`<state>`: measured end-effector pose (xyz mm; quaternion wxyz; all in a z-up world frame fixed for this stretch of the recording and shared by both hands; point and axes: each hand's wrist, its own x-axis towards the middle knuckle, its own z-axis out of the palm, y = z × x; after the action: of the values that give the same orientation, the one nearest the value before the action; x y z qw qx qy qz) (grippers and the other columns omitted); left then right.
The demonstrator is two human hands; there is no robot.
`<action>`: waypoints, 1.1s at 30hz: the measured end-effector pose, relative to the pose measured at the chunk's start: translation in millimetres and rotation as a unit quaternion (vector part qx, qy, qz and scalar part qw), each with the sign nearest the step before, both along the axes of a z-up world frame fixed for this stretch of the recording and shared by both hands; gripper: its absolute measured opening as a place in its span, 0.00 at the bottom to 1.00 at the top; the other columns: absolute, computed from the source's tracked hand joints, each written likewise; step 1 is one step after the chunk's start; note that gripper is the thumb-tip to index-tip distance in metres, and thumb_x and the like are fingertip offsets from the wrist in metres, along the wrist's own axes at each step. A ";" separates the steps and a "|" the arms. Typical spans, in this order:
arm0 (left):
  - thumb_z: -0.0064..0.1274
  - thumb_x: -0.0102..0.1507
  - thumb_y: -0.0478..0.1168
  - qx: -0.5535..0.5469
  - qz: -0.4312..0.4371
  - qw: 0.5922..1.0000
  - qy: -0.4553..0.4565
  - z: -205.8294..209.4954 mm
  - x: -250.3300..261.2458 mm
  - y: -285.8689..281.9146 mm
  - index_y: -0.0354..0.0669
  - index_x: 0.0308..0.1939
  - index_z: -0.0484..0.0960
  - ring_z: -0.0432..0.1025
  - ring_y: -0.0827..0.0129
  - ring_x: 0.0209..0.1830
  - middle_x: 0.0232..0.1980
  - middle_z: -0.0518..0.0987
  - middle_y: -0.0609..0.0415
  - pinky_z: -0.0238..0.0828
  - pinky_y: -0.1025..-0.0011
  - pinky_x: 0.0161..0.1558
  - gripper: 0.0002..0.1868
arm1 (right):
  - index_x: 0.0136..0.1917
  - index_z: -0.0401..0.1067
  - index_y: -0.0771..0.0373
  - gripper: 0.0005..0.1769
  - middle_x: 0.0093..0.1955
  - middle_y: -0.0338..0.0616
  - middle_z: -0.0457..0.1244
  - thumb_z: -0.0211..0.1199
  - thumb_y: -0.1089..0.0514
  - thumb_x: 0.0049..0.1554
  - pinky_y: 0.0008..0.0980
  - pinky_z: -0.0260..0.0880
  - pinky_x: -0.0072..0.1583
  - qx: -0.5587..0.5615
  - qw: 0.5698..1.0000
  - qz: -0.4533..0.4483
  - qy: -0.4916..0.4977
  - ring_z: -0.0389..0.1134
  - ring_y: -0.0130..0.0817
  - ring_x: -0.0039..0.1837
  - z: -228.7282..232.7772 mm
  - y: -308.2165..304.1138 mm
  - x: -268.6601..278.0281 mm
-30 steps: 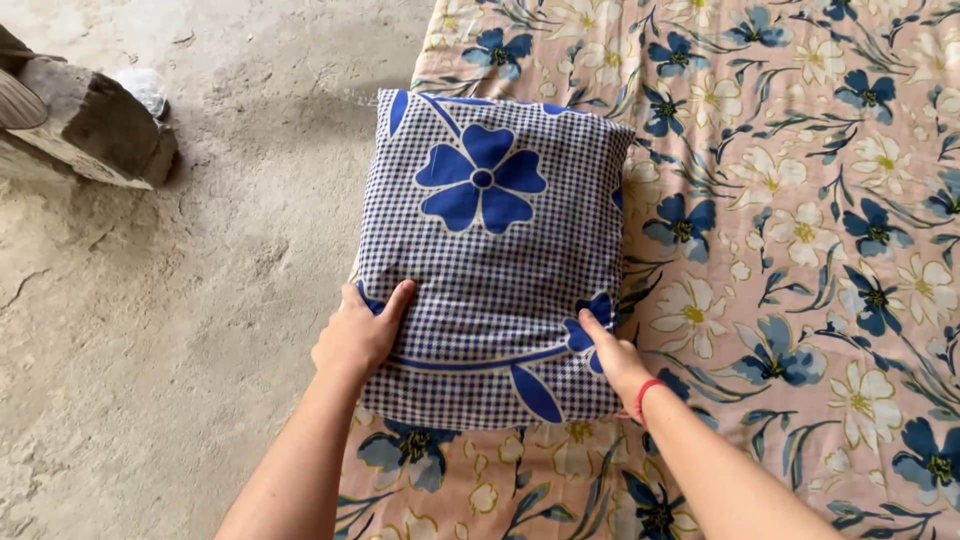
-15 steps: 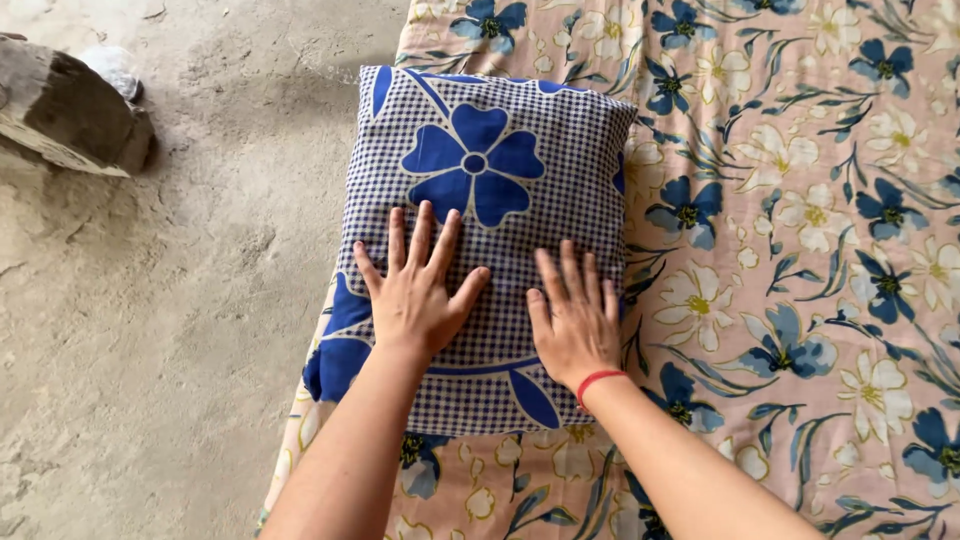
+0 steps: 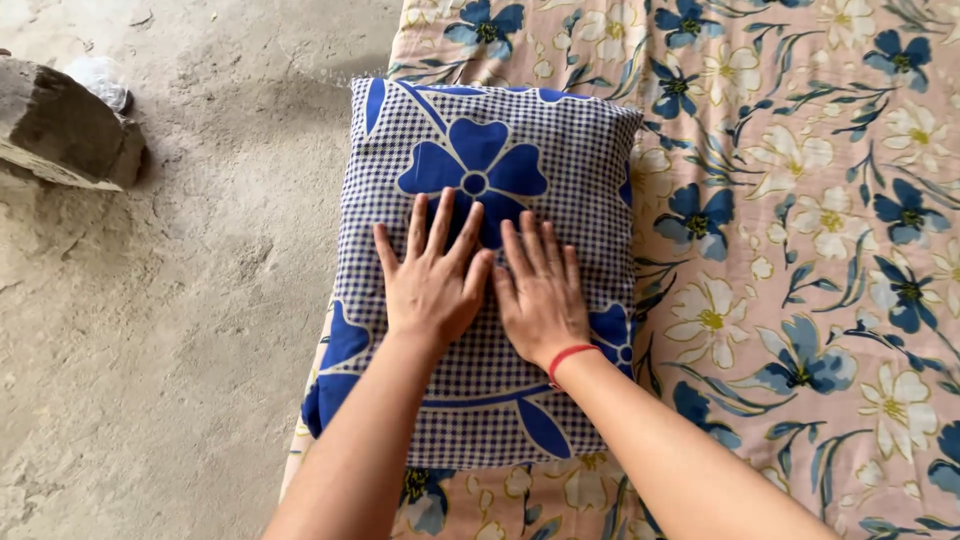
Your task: Folding a striped bedsheet and then a blue floral pillowcase on a bed.
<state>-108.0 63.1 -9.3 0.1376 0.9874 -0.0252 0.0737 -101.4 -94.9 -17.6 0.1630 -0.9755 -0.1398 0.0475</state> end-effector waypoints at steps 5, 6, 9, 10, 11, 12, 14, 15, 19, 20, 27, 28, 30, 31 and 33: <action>0.34 0.68 0.62 -0.005 -0.004 1.000 -0.020 6.6 9.4 1.0 0.62 0.78 0.60 0.38 0.54 0.84 0.83 0.51 0.54 0.20 0.32 0.72 0.34 | 0.84 0.38 0.48 0.38 0.87 0.42 0.31 0.32 0.36 0.66 0.52 0.23 0.79 -0.024 0.999 -0.017 -0.018 0.29 0.42 0.86 -2.0 -4.8 2.2; 0.35 0.67 0.63 -0.011 -0.005 1.000 -0.016 7.4 14.6 0.5 0.61 0.77 0.60 0.38 0.53 0.83 0.82 0.50 0.53 0.20 0.31 0.71 0.35 | 0.84 0.38 0.48 0.37 0.87 0.41 0.32 0.32 0.37 0.66 0.53 0.23 0.79 -0.028 0.999 -0.020 -0.022 0.29 0.43 0.86 -2.1 -5.0 6.0; 0.37 0.65 0.65 0.006 -0.006 0.999 0.034 18.5 46.4 6.8 0.64 0.77 0.58 0.38 0.54 0.82 0.82 0.49 0.54 0.21 0.31 0.71 0.37 | 0.84 0.40 0.44 0.34 0.87 0.37 0.33 0.30 0.40 0.67 0.54 0.23 0.80 -0.034 0.999 -0.016 -0.018 0.28 0.43 0.87 2.2 4.1 38.4; 0.37 0.65 0.65 0.004 -0.007 0.999 0.035 14.8 60.2 8.6 0.64 0.77 0.58 0.38 0.54 0.82 0.82 0.49 0.54 0.21 0.31 0.71 0.37 | 0.84 0.40 0.44 0.34 0.87 0.37 0.33 0.30 0.40 0.67 0.54 0.23 0.80 -0.036 0.999 -0.017 -0.018 0.28 0.43 0.87 6.1 8.8 52.8; 0.37 0.66 0.65 0.005 -0.006 1.000 0.019 9.8 70.3 11.0 0.66 0.78 0.58 0.38 0.53 0.83 0.83 0.50 0.55 0.22 0.30 0.72 0.36 | 0.84 0.40 0.43 0.33 0.88 0.36 0.33 0.31 0.40 0.67 0.55 0.23 0.80 -0.055 0.998 -0.021 -0.008 0.28 0.42 0.87 8.5 14.2 63.2; 0.36 0.68 0.65 0.007 -0.005 1.000 0.003 4.3 80.5 13.5 0.67 0.79 0.57 0.38 0.53 0.84 0.83 0.50 0.55 0.24 0.30 0.72 0.35 | 0.84 0.41 0.42 0.33 0.88 0.35 0.34 0.31 0.39 0.68 0.56 0.23 0.80 -0.075 0.997 -0.025 0.002 0.28 0.41 0.87 10.4 19.6 74.0; 0.37 0.67 0.66 0.001 -0.004 1.000 0.015 4.2 90.9 14.0 0.69 0.79 0.56 0.38 0.54 0.84 0.84 0.48 0.55 0.24 0.29 0.72 0.36 | 0.84 0.39 0.40 0.34 0.87 0.35 0.33 0.32 0.38 0.66 0.56 0.23 0.79 -0.084 0.996 -0.014 0.003 0.28 0.43 0.86 11.3 13.5 89.2; 0.37 0.66 0.66 -0.004 -0.002 1.000 0.021 5.5 96.4 15.4 0.70 0.79 0.55 0.38 0.55 0.84 0.84 0.47 0.55 0.24 0.28 0.71 0.37 | 0.84 0.38 0.37 0.36 0.87 0.35 0.32 0.33 0.37 0.65 0.55 0.23 0.79 -0.091 0.996 -0.003 -0.002 0.28 0.45 0.86 12.8 11.7 97.1; 0.37 0.65 0.70 -0.006 0.024 0.998 0.057 12.4 108.9 16.7 0.72 0.79 0.53 0.35 0.58 0.84 0.84 0.45 0.59 0.23 0.27 0.70 0.39 | 0.84 0.35 0.35 0.37 0.87 0.32 0.29 0.34 0.33 0.64 0.56 0.20 0.79 -0.077 0.997 -0.027 0.014 0.26 0.45 0.86 16.1 0.6 120.0; 0.37 0.64 0.71 -0.011 0.041 0.997 0.058 12.4 112.7 17.6 0.72 0.79 0.52 0.34 0.59 0.84 0.84 0.44 0.60 0.22 0.26 0.70 0.40 | 0.84 0.34 0.34 0.38 0.87 0.33 0.27 0.34 0.32 0.64 0.57 0.20 0.79 -0.069 0.995 -0.063 0.034 0.25 0.44 0.86 19.2 -1.2 125.5; 0.37 0.63 0.76 -0.017 0.093 0.995 0.043 4.9 118.8 16.2 0.72 0.81 0.48 0.31 0.58 0.85 0.85 0.40 0.60 0.20 0.24 0.70 0.45 | 0.85 0.36 0.41 0.45 0.88 0.37 0.28 0.38 0.26 0.61 0.63 0.22 0.78 -0.039 0.986 -0.158 0.021 0.25 0.43 0.87 2.2 -8.5 133.4; 0.37 0.63 0.76 -0.018 0.093 0.995 0.043 7.4 119.9 15.6 0.72 0.81 0.48 0.31 0.58 0.85 0.85 0.40 0.60 0.20 0.24 0.70 0.45 | 0.85 0.36 0.41 0.45 0.88 0.37 0.28 0.38 0.26 0.61 0.63 0.22 0.78 -0.040 0.986 -0.158 0.020 0.25 0.43 0.87 -2.4 -9.4 135.8; 0.38 0.60 0.78 -0.002 0.118 0.991 0.058 9.6 117.8 12.7 0.73 0.80 0.46 0.28 0.50 0.84 0.84 0.37 0.57 0.19 0.22 0.67 0.48 | 0.85 0.36 0.47 0.49 0.88 0.42 0.28 0.39 0.24 0.60 0.62 0.24 0.78 -0.036 0.985 -0.168 -0.017 0.25 0.46 0.87 -14.0 -13.2 136.2; 0.38 0.60 0.78 -0.002 0.119 0.991 0.060 10.5 117.8 12.7 0.73 0.80 0.46 0.28 0.50 0.84 0.84 0.37 0.57 0.19 0.22 0.67 0.48 | 0.85 0.36 0.47 0.49 0.88 0.42 0.28 0.39 0.24 0.60 0.62 0.24 0.78 -0.036 0.985 -0.167 -0.015 0.25 0.46 0.87 -15.2 -13.4 135.8; 0.38 0.58 0.79 -0.009 0.135 0.988 0.071 13.1 117.0 12.6 0.73 0.81 0.44 0.26 0.42 0.83 0.85 0.35 0.55 0.20 0.22 0.67 0.51 | 0.85 0.36 0.50 0.51 0.88 0.44 0.29 0.39 0.22 0.61 0.61 0.26 0.79 -0.041 0.981 -0.184 -0.040 0.27 0.49 0.87 -16.7 -13.6 134.5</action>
<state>9.1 75.7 3.8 0.1371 0.9831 0.1192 0.0219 33.0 -108.4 -34.3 0.1226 -0.9916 0.0378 -0.0168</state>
